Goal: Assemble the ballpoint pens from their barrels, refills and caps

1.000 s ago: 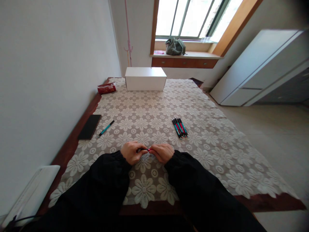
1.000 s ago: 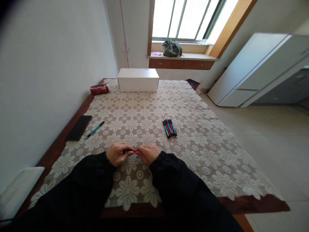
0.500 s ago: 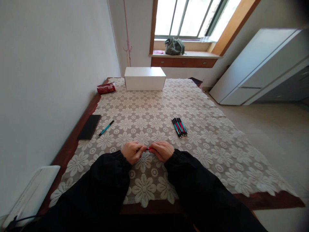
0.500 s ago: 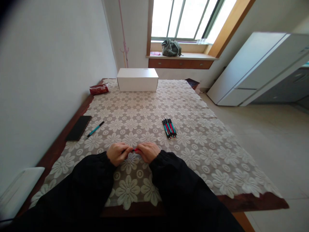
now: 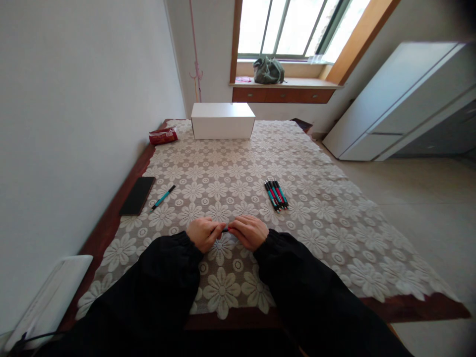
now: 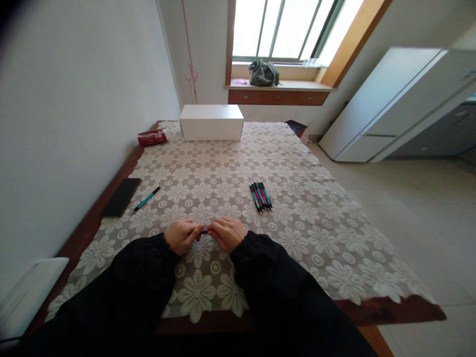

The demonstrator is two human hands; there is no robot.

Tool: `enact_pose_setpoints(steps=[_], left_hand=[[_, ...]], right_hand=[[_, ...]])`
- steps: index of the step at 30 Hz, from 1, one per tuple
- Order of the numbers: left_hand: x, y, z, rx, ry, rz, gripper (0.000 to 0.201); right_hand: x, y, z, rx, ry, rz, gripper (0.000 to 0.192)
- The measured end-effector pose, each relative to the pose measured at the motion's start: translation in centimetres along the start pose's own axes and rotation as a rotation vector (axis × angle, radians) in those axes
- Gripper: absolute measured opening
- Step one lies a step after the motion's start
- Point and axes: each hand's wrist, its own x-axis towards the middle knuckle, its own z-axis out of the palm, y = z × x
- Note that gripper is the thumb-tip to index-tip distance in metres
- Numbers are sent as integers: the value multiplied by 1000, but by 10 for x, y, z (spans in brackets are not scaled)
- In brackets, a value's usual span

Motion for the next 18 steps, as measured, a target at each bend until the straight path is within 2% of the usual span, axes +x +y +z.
enact_pose_setpoints(steps=[3, 6, 9, 13, 18], left_hand=[[1, 0, 0, 14, 37, -10, 47], [1, -1, 0, -63, 80, -1, 25], [1, 0, 0, -119, 84, 34, 22], [1, 0, 0, -101, 97, 33, 15], [2, 2, -3, -30, 77, 25, 26]], right_hand=[[-1, 1, 2, 17, -9, 19, 20], [-3, 1, 5, 13, -3, 85, 17], [-4, 0, 5, 7, 8, 115, 19], [-2, -1, 1, -21, 11, 65, 26], [2, 0, -1, -26, 21, 42, 25]])
